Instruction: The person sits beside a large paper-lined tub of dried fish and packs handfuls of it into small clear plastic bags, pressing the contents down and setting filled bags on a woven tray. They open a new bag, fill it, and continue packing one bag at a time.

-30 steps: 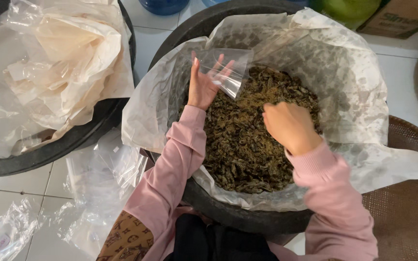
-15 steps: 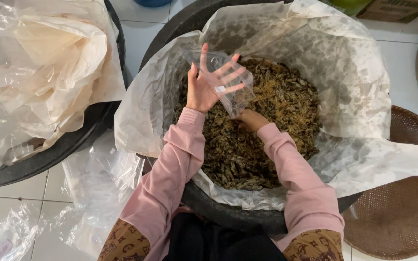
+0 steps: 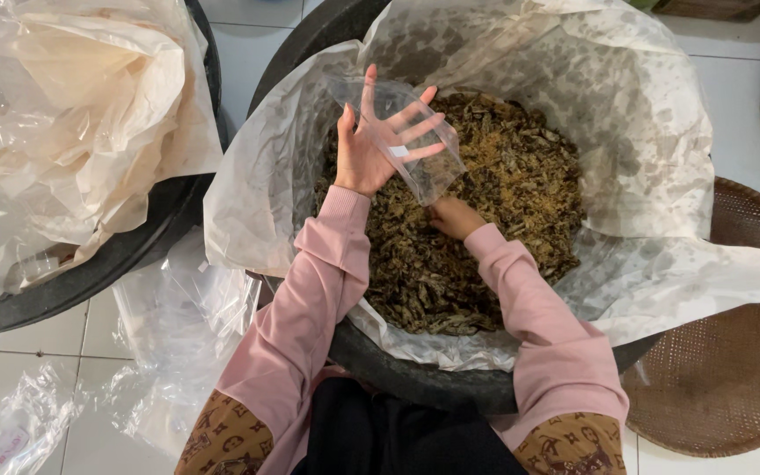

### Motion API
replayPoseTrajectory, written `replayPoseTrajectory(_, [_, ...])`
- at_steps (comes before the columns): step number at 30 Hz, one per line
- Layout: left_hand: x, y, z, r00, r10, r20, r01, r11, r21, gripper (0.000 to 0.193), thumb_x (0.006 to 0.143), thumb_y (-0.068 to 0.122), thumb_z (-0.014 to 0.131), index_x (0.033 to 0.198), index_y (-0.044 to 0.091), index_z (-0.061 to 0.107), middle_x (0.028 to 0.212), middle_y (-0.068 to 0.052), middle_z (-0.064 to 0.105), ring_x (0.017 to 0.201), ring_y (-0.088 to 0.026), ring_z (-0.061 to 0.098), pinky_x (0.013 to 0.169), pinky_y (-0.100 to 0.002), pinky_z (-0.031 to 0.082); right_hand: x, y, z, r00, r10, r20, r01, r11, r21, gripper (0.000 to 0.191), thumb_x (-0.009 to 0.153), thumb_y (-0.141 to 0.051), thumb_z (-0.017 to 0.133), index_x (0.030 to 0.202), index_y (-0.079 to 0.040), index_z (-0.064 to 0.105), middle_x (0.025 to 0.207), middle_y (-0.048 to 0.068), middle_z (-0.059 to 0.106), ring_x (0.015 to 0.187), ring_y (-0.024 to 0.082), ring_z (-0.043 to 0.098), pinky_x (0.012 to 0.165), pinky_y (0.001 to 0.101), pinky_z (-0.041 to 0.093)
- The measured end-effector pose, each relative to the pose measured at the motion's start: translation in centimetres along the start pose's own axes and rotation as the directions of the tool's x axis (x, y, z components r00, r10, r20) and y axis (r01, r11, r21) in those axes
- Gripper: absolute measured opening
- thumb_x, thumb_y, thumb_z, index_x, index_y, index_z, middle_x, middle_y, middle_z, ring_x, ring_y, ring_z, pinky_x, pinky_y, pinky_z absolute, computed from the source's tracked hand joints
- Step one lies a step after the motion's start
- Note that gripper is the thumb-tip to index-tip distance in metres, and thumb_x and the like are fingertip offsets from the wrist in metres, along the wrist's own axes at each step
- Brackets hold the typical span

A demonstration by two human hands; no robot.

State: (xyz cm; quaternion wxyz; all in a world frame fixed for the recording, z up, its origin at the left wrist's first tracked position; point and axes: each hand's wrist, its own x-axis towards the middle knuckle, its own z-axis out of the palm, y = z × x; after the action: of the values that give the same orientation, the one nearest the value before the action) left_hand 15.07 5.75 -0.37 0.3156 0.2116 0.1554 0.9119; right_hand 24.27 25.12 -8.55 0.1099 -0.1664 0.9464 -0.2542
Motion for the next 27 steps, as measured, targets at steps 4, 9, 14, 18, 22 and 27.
replayPoseTrajectory(4, [0.2,0.0,0.3,1.000,-0.013,0.006,0.012,1.000,0.012,0.104,0.086,0.068,0.071,0.161,0.054,0.000,0.171,-0.031,0.019,0.151,-0.055,0.036,0.111,-0.075,0.047,0.2,-1.1,-0.6,0.983,0.078,0.168,-0.075,0.997,-0.025,0.027,0.083,-0.019,0.078,0.103,-0.005,0.068,0.088,0.015,0.071,0.083,0.034,0.070,0.077,0.0457,0.058])
replayPoseTrajectory(9, [0.0,0.0,0.8,0.998,-0.039,0.039,0.038,0.999,0.028,0.107,0.085,0.067,0.074,0.161,0.053,0.000,0.171,-0.031,0.020,0.149,-0.056,0.039,0.110,-0.076,0.047,0.3,-3.9,0.5,0.973,-0.225,-0.044,0.221,0.972,-0.081,0.039,0.085,-0.021,0.076,0.123,-0.016,0.071,0.104,0.016,0.067,0.097,0.039,0.064,0.085,0.0510,0.053])
replayPoseTrajectory(14, [-0.1,0.0,1.5,0.997,-0.058,0.051,0.057,0.998,0.013,0.108,0.085,0.067,0.075,0.162,0.053,0.001,0.172,-0.032,0.020,0.146,-0.055,0.044,0.110,-0.076,0.048,0.0,-5.2,3.9,0.990,-0.109,-0.094,0.091,0.980,-0.179,0.041,0.083,-0.025,0.079,0.119,-0.011,0.066,0.118,0.015,0.058,0.117,0.035,0.056,0.094,0.0455,0.051])
replayPoseTrajectory(18, [-0.1,0.2,1.6,0.997,-0.059,0.056,0.059,0.998,-0.001,0.107,0.085,0.067,0.075,0.163,0.053,0.002,0.172,-0.032,0.021,0.146,-0.055,0.044,0.108,-0.076,0.049,0.4,-5.3,5.0,0.957,-0.218,-0.190,0.164,0.951,-0.263,0.051,0.077,-0.024,0.081,0.121,-0.006,0.063,0.120,0.015,0.059,0.118,0.035,0.053,0.100,0.0466,0.050])
replayPoseTrajectory(22, [0.0,0.3,1.4,0.997,-0.056,0.061,0.056,0.998,0.005,0.107,0.085,0.067,0.074,0.162,0.054,0.001,0.172,-0.032,0.021,0.147,-0.055,0.044,0.108,-0.076,0.049,0.3,-5.2,4.8,0.963,-0.191,-0.192,0.155,0.969,-0.191,0.049,0.078,-0.023,0.081,0.121,-0.006,0.062,0.126,0.012,0.060,0.119,0.035,0.054,0.096,0.0474,0.050])
replayPoseTrajectory(27, [-0.1,0.3,1.2,0.996,-0.055,0.066,0.054,0.998,0.007,0.105,0.086,0.068,0.072,0.162,0.054,0.002,0.171,-0.031,0.022,0.147,-0.054,0.044,0.109,-0.076,0.048,0.5,-4.7,3.9,0.967,-0.207,-0.149,0.185,0.971,-0.149,0.049,0.078,-0.021,0.081,0.120,-0.006,0.061,0.125,0.007,0.062,0.116,0.035,0.054,0.097,0.0485,0.050])
